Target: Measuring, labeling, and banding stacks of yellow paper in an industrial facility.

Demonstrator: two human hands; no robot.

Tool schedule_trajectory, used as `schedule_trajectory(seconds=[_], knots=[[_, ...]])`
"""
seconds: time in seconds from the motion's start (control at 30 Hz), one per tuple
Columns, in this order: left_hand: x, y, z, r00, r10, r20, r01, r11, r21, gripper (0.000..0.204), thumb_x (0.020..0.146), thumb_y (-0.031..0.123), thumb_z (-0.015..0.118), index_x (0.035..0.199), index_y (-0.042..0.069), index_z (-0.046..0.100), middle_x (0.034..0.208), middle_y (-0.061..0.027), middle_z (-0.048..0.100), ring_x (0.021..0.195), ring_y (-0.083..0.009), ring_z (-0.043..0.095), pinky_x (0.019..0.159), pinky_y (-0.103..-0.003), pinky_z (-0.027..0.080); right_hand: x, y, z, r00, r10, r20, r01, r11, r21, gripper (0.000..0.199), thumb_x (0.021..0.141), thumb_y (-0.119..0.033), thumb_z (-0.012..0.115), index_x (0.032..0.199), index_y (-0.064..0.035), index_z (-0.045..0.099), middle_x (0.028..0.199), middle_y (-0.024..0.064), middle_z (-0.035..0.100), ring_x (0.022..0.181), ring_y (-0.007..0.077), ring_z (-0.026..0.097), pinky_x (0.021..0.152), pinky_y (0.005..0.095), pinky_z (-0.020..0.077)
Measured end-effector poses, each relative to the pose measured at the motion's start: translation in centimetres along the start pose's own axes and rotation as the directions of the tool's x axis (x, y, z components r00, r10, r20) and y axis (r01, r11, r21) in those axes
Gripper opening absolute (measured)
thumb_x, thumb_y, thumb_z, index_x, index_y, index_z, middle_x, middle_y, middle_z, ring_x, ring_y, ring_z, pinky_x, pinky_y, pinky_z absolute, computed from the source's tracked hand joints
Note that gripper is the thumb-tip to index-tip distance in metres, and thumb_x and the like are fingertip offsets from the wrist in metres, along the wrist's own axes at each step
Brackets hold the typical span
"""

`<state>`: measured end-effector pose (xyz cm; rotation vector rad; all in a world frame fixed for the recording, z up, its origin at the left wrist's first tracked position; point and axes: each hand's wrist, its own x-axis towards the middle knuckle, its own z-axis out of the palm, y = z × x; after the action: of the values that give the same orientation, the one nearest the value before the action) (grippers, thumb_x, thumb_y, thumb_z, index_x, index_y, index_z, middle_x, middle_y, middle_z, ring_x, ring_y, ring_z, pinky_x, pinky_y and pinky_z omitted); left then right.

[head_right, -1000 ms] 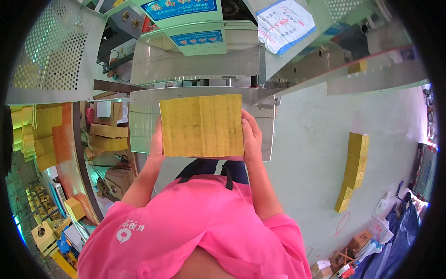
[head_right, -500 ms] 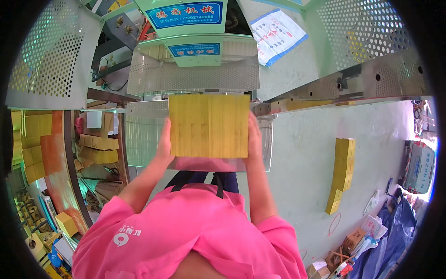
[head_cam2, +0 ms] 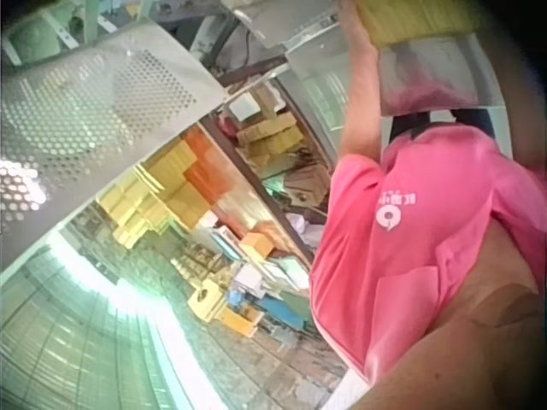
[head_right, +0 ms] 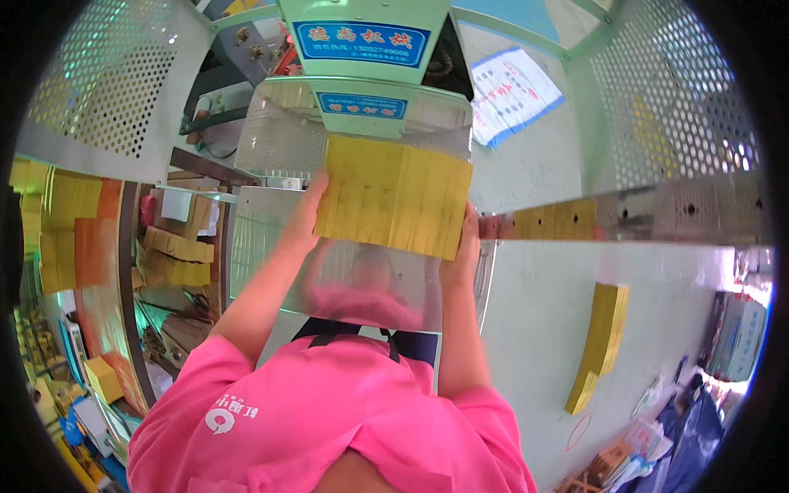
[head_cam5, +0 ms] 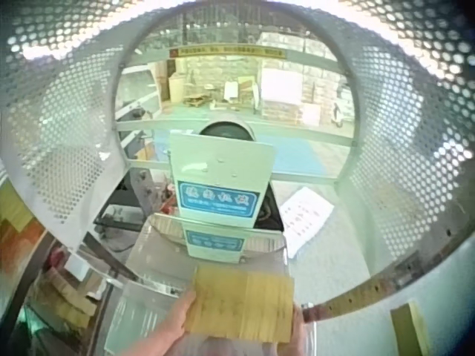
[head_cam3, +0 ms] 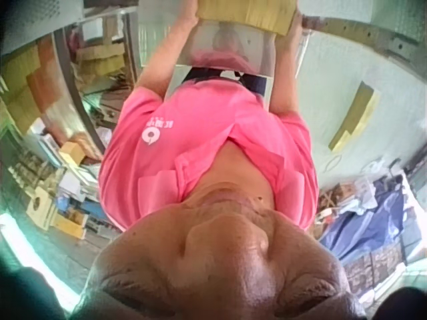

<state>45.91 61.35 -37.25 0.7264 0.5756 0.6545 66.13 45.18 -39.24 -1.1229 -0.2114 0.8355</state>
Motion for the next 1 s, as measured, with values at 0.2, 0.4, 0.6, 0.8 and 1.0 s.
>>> schedule_trajectory(seconds=[0.2, 0.4, 0.6, 0.8, 1.0], knots=[[-0.6, -0.6, 1.8, 0.998, 0.034, -0.056, -0.031, 0.998, 0.058, 0.064, 0.095, 0.030, 0.054, 0.149, 0.004, 0.031, 0.142, -0.0090, 0.046, 0.130, -0.0189, 0.044, 0.108, -0.033, 0.034, -0.3, -0.8, 0.2, 0.987, 0.084, 0.141, -0.091, 0.995, 0.049, 0.053, 0.102, -0.043, 0.039, 0.143, -0.0095, 0.041, 0.141, 0.0042, 0.047, 0.132, 0.0188, 0.042, 0.108, 0.0359, 0.0330], [-0.3, -1.5, 2.1, 0.990, 0.048, -0.130, -0.037, 0.996, 0.085, 0.061, 0.095, 0.030, 0.054, 0.146, 0.003, 0.035, 0.138, -0.0085, 0.049, 0.126, -0.0181, 0.047, 0.106, -0.032, 0.037, 0.7, -1.0, 0.1, 0.973, 0.061, 0.223, -0.073, 0.996, 0.046, 0.055, 0.101, -0.044, 0.040, 0.143, -0.0080, 0.041, 0.140, 0.0045, 0.047, 0.131, 0.0186, 0.042, 0.108, 0.0354, 0.0329], [-0.2, -1.4, 2.0, 0.990, 0.013, -0.142, 0.007, 0.991, 0.133, 0.058, 0.095, 0.031, 0.054, 0.143, 0.003, 0.038, 0.134, -0.0074, 0.052, 0.121, -0.0169, 0.050, 0.102, -0.032, 0.039, 1.2, -1.0, -0.2, 0.968, 0.037, 0.250, -0.047, 0.998, 0.033, 0.055, 0.101, -0.042, 0.042, 0.143, -0.0072, 0.040, 0.138, 0.0045, 0.048, 0.128, 0.0182, 0.045, 0.107, 0.0349, 0.0342], [0.1, -2.2, 2.9, 0.987, 0.076, -0.142, -0.048, 0.980, 0.192, 0.056, 0.096, 0.034, 0.054, 0.141, 0.004, 0.040, 0.131, -0.0059, 0.053, 0.120, -0.0139, 0.049, 0.102, -0.030, 0.038, 0.5, -1.7, 0.6, 0.973, 0.026, 0.228, -0.037, 0.998, 0.045, 0.054, 0.101, -0.039, 0.043, 0.143, -0.0043, 0.039, 0.138, 0.0056, 0.048, 0.129, 0.0176, 0.045, 0.107, 0.0332, 0.0349], [0.3, -2.0, 2.4, 0.991, -0.009, -0.133, 0.037, 0.978, 0.205, 0.055, 0.098, 0.039, 0.053, 0.138, 0.004, 0.042, 0.129, -0.0056, 0.054, 0.120, -0.0118, 0.049, 0.101, -0.029, 0.038, 1.4, -0.6, -0.6, 0.987, 0.070, 0.144, -0.088, 0.989, 0.117, 0.055, 0.103, -0.038, 0.041, 0.144, -0.0030, 0.037, 0.141, 0.0069, 0.047, 0.131, 0.0187, 0.043, 0.108, 0.0338, 0.0339]])
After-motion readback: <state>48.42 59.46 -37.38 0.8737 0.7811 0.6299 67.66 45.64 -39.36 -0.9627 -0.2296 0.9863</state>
